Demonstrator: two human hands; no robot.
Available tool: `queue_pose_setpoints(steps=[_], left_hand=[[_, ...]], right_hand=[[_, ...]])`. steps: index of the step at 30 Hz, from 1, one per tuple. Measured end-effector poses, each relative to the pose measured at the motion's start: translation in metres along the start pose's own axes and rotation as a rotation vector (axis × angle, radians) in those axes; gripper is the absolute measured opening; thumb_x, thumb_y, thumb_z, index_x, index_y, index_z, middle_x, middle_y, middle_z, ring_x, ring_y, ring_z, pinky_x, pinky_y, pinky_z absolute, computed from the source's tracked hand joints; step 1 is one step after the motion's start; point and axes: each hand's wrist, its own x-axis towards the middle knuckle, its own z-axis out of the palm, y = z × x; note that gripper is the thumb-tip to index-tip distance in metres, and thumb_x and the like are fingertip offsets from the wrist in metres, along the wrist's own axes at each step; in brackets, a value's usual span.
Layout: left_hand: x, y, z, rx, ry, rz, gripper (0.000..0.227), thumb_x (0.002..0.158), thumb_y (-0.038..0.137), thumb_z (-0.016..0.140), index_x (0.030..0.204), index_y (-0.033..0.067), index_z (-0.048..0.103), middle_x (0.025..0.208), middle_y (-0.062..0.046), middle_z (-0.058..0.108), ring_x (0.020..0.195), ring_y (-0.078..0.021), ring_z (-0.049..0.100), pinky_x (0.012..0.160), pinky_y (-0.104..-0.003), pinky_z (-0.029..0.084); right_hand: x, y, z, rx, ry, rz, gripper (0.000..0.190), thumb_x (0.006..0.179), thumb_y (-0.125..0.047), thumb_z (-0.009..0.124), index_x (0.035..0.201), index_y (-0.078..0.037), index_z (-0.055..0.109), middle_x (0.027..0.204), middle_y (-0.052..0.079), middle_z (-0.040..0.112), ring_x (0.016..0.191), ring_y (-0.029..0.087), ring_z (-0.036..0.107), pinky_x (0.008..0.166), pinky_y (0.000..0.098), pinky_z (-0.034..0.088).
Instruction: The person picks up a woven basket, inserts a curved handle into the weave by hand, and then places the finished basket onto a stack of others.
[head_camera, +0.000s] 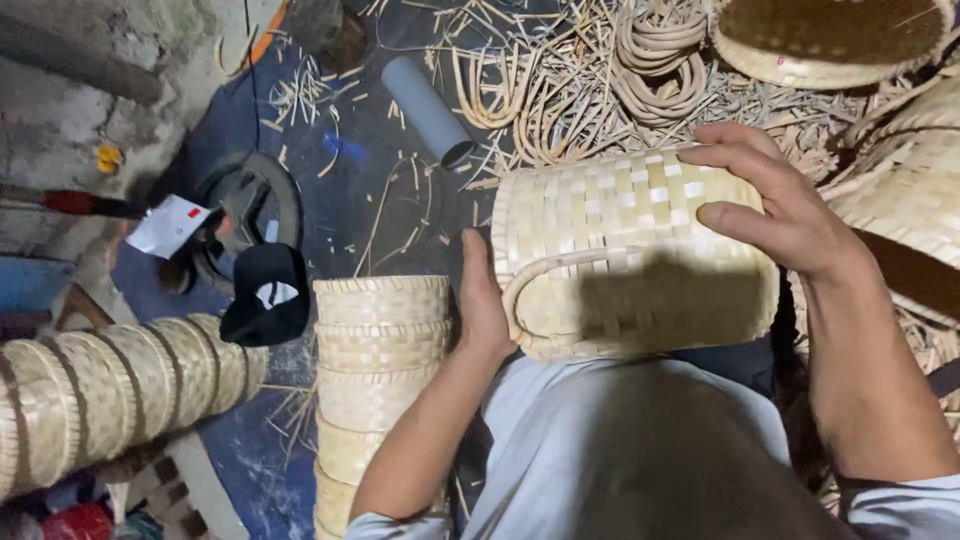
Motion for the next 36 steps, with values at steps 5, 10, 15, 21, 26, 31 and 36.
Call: queue_pose_setpoints(steps=[5, 10, 15, 21, 26, 31, 36], left_hand=[[0.017, 0.001, 0.010, 0.081, -0.056, 0.083, 0.076, 0.109, 0.056, 0.032, 0.149, -0.0070, 0.048, 0.144, -0.022, 0.059, 0.127, -0.0289, 0.062, 0.111, -0.040, 0.048], [0.050, 0.019, 0.022, -0.020, -0.199, 0.030, 0.071, 0.109, 0.051, 0.036, 0.149, -0.0070, 0.044, 0.141, -0.022, 0.059, 0.127, -0.0292, 0.061, 0.110, -0.042, 0.049], [0.063, 0.012, 0.020, 0.256, -0.089, 0.189, 0.061, 0.108, 0.041, 0.045, 0.152, -0.0020, 0.040, 0.148, -0.014, 0.054, 0.133, -0.0199, 0.056, 0.114, -0.036, 0.045], [0.070, 0.019, 0.016, 0.243, -0.106, 0.141, 0.064, 0.108, 0.041, 0.043, 0.146, -0.0099, 0.044, 0.141, -0.024, 0.055, 0.124, -0.0273, 0.059, 0.106, -0.040, 0.050], [0.071, 0.015, 0.015, 0.328, -0.046, 0.273, 0.060, 0.108, 0.039, 0.044, 0.149, -0.0054, 0.040, 0.137, -0.016, 0.058, 0.123, -0.0217, 0.060, 0.105, -0.036, 0.050], [0.039, 0.011, 0.009, 0.831, 0.091, 0.372, 0.056, 0.109, 0.034, 0.051, 0.150, -0.0016, 0.037, 0.120, -0.024, 0.061, 0.096, -0.0274, 0.055, 0.082, -0.038, 0.046], [0.009, 0.007, 0.035, 1.199, -0.019, 0.571, 0.051, 0.107, 0.034, 0.060, 0.139, -0.0032, 0.049, 0.120, -0.019, 0.069, 0.106, -0.0232, 0.068, 0.090, -0.035, 0.053]], right_hand=[[0.007, 0.013, -0.009, -0.010, 0.046, 0.050, 0.058, 0.085, -0.031, 0.062, 0.138, -0.009, 0.061, 0.156, 0.012, 0.045, 0.152, 0.029, 0.036, 0.124, 0.0438, 0.027], [0.033, 0.041, -0.029, 0.275, 0.105, 0.175, 0.047, 0.093, -0.025, 0.062, 0.136, -0.005, 0.065, 0.136, 0.008, 0.062, 0.128, 0.020, 0.056, 0.107, 0.0345, 0.043], [0.039, 0.065, -0.039, 0.295, 0.159, 0.265, 0.040, 0.098, -0.019, 0.059, 0.134, -0.004, 0.066, 0.119, 0.003, 0.071, 0.109, 0.014, 0.065, 0.094, 0.0297, 0.051], [0.047, 0.073, -0.030, 0.360, 0.218, 0.325, 0.039, 0.097, -0.016, 0.059, 0.132, -0.004, 0.067, 0.118, 0.005, 0.071, 0.106, 0.014, 0.066, 0.092, 0.0302, 0.053], [0.046, 0.064, -0.030, 0.357, 0.227, 0.323, 0.039, 0.096, -0.018, 0.060, 0.131, -0.005, 0.067, 0.118, 0.005, 0.072, 0.106, 0.014, 0.066, 0.091, 0.0304, 0.053], [0.026, 0.060, -0.031, 0.285, 0.286, 0.242, 0.040, 0.098, -0.020, 0.062, 0.134, -0.004, 0.067, 0.120, 0.004, 0.070, 0.110, 0.012, 0.064, 0.095, 0.0292, 0.050], [0.001, 0.064, -0.033, 0.366, 0.372, 0.221, 0.042, 0.100, -0.021, 0.061, 0.138, -0.004, 0.064, 0.120, 0.002, 0.069, 0.110, 0.012, 0.062, 0.097, 0.0292, 0.050]])
